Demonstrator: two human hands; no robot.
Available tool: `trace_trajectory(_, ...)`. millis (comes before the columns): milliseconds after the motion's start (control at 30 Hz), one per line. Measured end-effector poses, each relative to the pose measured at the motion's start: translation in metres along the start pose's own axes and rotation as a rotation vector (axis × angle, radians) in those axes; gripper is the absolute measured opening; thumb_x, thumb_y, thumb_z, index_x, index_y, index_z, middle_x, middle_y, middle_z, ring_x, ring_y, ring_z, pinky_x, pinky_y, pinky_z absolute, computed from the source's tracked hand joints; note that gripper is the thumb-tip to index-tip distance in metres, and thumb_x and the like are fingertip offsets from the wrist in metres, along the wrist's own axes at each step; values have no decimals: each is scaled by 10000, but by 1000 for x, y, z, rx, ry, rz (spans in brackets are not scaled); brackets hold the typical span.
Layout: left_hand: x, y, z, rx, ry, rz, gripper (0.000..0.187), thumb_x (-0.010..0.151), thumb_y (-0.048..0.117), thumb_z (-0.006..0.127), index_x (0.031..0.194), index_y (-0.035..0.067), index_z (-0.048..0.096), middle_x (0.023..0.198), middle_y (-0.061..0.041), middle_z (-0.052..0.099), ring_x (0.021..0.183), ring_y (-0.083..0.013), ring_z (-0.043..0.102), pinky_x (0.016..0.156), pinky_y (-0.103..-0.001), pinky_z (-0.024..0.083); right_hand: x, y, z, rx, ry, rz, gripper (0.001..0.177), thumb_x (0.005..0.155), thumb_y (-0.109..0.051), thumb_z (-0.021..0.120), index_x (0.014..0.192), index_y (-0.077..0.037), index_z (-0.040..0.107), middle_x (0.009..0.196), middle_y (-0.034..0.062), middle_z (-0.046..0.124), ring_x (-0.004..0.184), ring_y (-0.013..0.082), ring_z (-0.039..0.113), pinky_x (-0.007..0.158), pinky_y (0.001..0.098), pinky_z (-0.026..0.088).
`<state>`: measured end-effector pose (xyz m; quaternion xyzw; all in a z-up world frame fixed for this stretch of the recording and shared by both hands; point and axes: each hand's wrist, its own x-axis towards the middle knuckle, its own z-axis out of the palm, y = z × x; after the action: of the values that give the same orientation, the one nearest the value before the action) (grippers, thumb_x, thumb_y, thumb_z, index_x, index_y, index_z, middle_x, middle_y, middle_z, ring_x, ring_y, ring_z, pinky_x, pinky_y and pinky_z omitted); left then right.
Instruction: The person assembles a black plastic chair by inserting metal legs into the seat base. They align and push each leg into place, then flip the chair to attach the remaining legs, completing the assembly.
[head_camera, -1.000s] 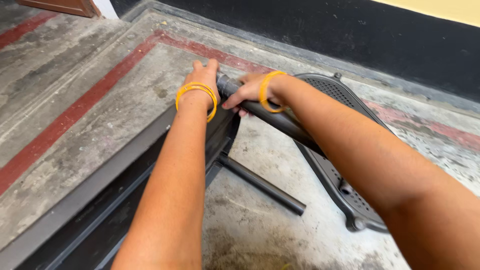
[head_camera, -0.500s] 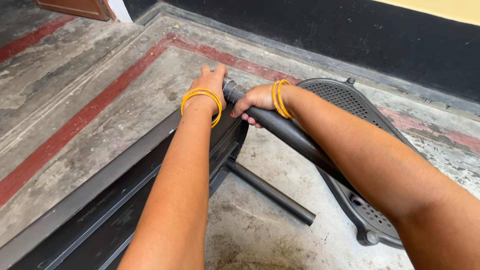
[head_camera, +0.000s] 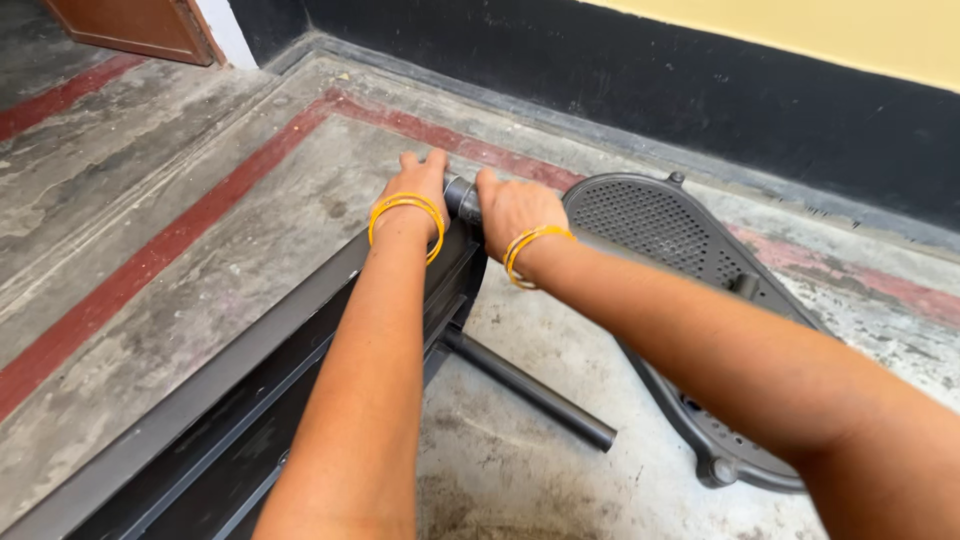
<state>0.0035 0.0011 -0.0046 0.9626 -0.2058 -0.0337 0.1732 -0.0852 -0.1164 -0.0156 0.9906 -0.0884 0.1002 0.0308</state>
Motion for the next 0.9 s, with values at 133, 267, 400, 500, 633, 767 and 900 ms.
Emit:
trace_trajectory(133, -4, 3, -2, 13, 25, 34, 605, 823, 10, 722, 1331, 244, 492, 1425, -172, 458, 1266, -440, 565, 1017, -544, 501, 17, 16, -19, 208, -319, 27, 550, 770, -305, 829, 1199, -57, 593, 1031, 179, 740, 934, 312, 715, 808, 425, 567)
trace_trajectory(267, -9, 4, -8, 16, -14, -4, 663, 777, 25, 775, 1324, 255, 479, 1437, -145, 442, 1278, -416, 560, 1011, -545, 502, 30, 35, -25, 891, -886, 186, 481, 823, -414, 800, 1120, -52, 689, 989, 63, 765, 816, 147, 707, 733, 332, 587)
trace_trajectory(400, -3, 4, -9, -5, -1, -36, 708, 750, -8, 779, 1322, 292, 489, 1440, -124, 439, 1282, -394, 564, 1002, -548, 503, 41, 46, 0, 1339, -1097, 203, 299, 773, -333, 691, 1035, -190, 715, 872, -21, 802, 702, 67, 697, 656, 270, 584)
trace_trajectory(500, 3, -6, -7, 2, 37, 59, 686, 744, 9, 798, 1314, 251, 503, 1412, -176, 464, 1259, -441, 568, 1027, -517, 501, 54, 49, 23, 1513, -1232, 17, 269, 942, -298, 768, 843, -105, 608, 715, -34, 621, 629, 71, 611, 604, 265, 548)
trace_trajectory(633, 7, -7, -4, 9, 23, 28, 690, 741, -11, 783, 1310, 264, 505, 1409, -167, 471, 1263, -433, 570, 1014, -524, 505, 58, 51, 28, 1404, -1130, 57, 242, 901, -260, 762, 769, -128, 608, 677, -25, 593, 583, 65, 575, 556, 263, 528)
trace_trajectory(767, 3, -1, -5, -7, 8, -13, 678, 759, -15, 759, 1311, 286, 504, 1430, -150, 453, 1264, -417, 573, 1013, -531, 504, 41, 37, 9, 1202, -963, 119, 256, 887, -237, 782, 799, -62, 617, 689, 39, 621, 583, 129, 600, 557, 294, 546)
trace_trajectory(900, 1, -2, -6, -2, 29, 18, 627, 800, 10, 741, 1323, 265, 508, 1431, -174, 456, 1260, -430, 578, 1023, -539, 500, 18, 21, -3, 63, 24, -219, 445, 663, -122, 799, 1062, -173, 610, 823, 107, 725, 757, 313, 699, 627, 420, 540)
